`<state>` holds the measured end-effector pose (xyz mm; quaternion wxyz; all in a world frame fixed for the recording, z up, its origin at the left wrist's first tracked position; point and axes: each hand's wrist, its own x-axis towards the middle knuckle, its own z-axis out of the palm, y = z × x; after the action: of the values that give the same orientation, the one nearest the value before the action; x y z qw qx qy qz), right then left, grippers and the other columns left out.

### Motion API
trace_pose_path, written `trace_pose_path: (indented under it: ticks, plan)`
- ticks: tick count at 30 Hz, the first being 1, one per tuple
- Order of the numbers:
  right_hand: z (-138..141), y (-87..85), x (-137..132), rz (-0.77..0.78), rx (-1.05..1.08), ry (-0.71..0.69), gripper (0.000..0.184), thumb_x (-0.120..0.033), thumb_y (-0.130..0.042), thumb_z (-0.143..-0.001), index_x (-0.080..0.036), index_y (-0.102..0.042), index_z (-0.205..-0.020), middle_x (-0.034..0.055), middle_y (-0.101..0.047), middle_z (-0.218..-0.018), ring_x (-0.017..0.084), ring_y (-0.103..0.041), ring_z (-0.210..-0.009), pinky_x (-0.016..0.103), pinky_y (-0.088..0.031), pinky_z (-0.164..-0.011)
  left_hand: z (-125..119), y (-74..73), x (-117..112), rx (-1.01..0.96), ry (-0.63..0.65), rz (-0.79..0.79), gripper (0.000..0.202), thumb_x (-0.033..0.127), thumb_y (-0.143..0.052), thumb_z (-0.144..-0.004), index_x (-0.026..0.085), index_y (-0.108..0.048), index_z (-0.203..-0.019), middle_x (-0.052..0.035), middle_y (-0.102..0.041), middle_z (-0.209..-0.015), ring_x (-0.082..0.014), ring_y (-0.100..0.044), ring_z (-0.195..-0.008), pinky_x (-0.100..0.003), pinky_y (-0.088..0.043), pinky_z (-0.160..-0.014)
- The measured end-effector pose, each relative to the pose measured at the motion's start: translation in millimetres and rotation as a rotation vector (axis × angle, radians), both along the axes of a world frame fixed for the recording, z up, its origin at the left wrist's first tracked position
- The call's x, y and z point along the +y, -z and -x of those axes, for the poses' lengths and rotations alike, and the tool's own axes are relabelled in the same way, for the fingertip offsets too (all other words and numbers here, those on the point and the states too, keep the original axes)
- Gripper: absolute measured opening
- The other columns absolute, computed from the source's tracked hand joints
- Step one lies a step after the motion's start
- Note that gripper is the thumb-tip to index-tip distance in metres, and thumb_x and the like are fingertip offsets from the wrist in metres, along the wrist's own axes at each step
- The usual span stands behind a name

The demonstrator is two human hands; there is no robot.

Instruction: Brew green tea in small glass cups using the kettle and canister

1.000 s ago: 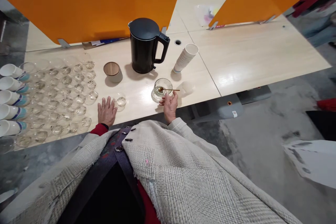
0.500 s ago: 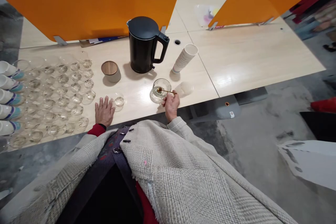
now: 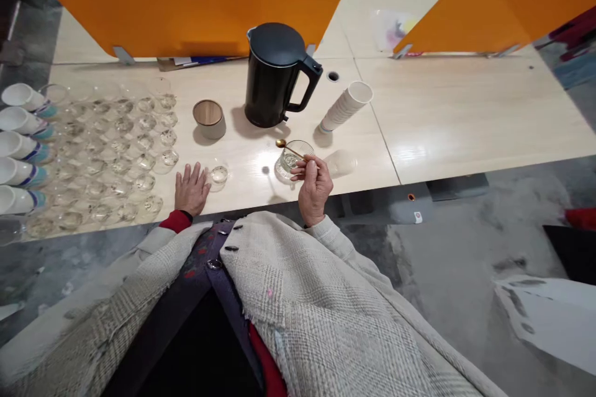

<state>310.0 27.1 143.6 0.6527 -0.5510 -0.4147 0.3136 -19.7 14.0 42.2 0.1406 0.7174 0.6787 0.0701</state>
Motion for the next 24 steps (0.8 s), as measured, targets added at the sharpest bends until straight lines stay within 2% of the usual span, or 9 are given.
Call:
trace_pose_path:
  ticks: [2,4,7,9,12,14,21,24]
  plan:
    - [19.5,-6.9,-2.4,-0.005,-0.007,-0.162,0.036,-0.06,-0.065,-0.102,-0.025,-0.07,-0.106,-0.0014,-0.072,-0.087,0.011,-0.071,-0.064,0.023,-0.06,-0.055,-0.9,-1.6,-0.4,0.012,0.003,0.008,0.063,0.04,-0.037,-0.108,0.019,-0.049,-0.166,-0.0106,-0.03,-0.181,-0.038,-0.015,-0.171,-0.067,-0.009,-0.138]
    - [41.5,-6.3,-1.7,0.018,-0.043,-0.352,0.037,-0.061,-0.064,-0.102,-0.025,-0.071,-0.106,-0.001,-0.073,-0.086,0.011,-0.071,-0.063,0.024,-0.06,-0.056,-1.4,-3.0,-0.9,0.026,0.007,0.014,0.063,0.039,-0.037,-0.108,0.019,-0.048,-0.166,-0.0107,-0.03,-0.181,-0.0389,-0.017,-0.171,-0.067,-0.011,-0.137]
    - [71.6,5.0,6.6,0.034,-0.185,-0.597,0.041,-0.063,-0.058,-0.105,-0.024,-0.072,-0.106,0.0004,-0.073,-0.086,0.012,-0.072,-0.064,0.024,-0.059,-0.058,-1.4,-4.2,-1.9,0.03,0.016,0.006,0.063,0.038,-0.038,-0.108,0.02,-0.047,-0.167,-0.0112,-0.03,-0.181,-0.0402,-0.018,-0.171,-0.069,-0.012,-0.137]
    - [87.0,14.9,15.3,0.019,-0.338,-0.698,0.046,-0.064,-0.051,-0.107,-0.023,-0.072,-0.106,0.0028,-0.075,-0.09,0.012,-0.072,-0.066,0.025,-0.059,-0.061,-1.3,-4.2,-2.7,0.024,0.023,-0.006,0.062,0.037,-0.037,-0.108,0.021,-0.046,-0.168,-0.0116,-0.031,-0.181,-0.0406,-0.017,-0.171,-0.069,-0.013,-0.136]
    - [102.8,27.9,27.0,-0.002,-0.571,-0.759,0.053,-0.064,-0.041,-0.11,-0.021,-0.072,-0.105,0.0081,-0.077,-0.1,0.014,-0.072,-0.071,0.029,-0.059,-0.073,-1.4,-3.4,-3.4,0.018,0.032,-0.017,0.061,0.037,-0.038,-0.109,0.023,-0.046,-0.168,-0.0116,-0.031,-0.181,-0.041,-0.017,-0.171,-0.07,-0.013,-0.136]
    - [109.0,33.7,30.4,0.014,-0.644,-0.783,0.054,-0.061,-0.038,-0.112,-0.02,-0.072,-0.105,0.009,-0.076,-0.098,0.016,-0.073,-0.073,0.03,-0.058,-0.077,-1.4,-2.8,-3.7,0.02,0.035,-0.018,0.06,0.037,-0.039,-0.109,0.024,-0.048,-0.167,-0.0116,-0.031,-0.181,-0.0416,-0.018,-0.17,-0.071,-0.014,-0.135]
    - [114.4,43.8,22.6,0.053,-0.578,-0.758,0.058,-0.066,-0.036,-0.112,-0.02,-0.071,-0.11,0.0077,-0.077,-0.1,0.013,-0.072,-0.065,0.027,-0.057,-0.068,-0.1,0.5,-4.0,0.009,0.036,-0.021,0.058,0.037,-0.04,-0.109,0.026,-0.05,-0.165,-0.011,-0.032,-0.181,-0.0402,-0.018,-0.171,-0.071,-0.013,-0.135]
    - [115.4,47.3,19.3,0.038,-0.567,-0.736,0.062,-0.069,-0.035,-0.111,-0.019,-0.073,-0.111,0.0094,-0.078,-0.102,0.015,-0.074,-0.068,0.029,-0.059,-0.069,0.3,2.0,-3.9,0.001,0.034,-0.026,0.059,0.038,-0.04,-0.109,0.026,-0.049,-0.166,-0.0111,-0.032,-0.181,-0.0398,-0.017,-0.171,-0.071,-0.013,-0.135]
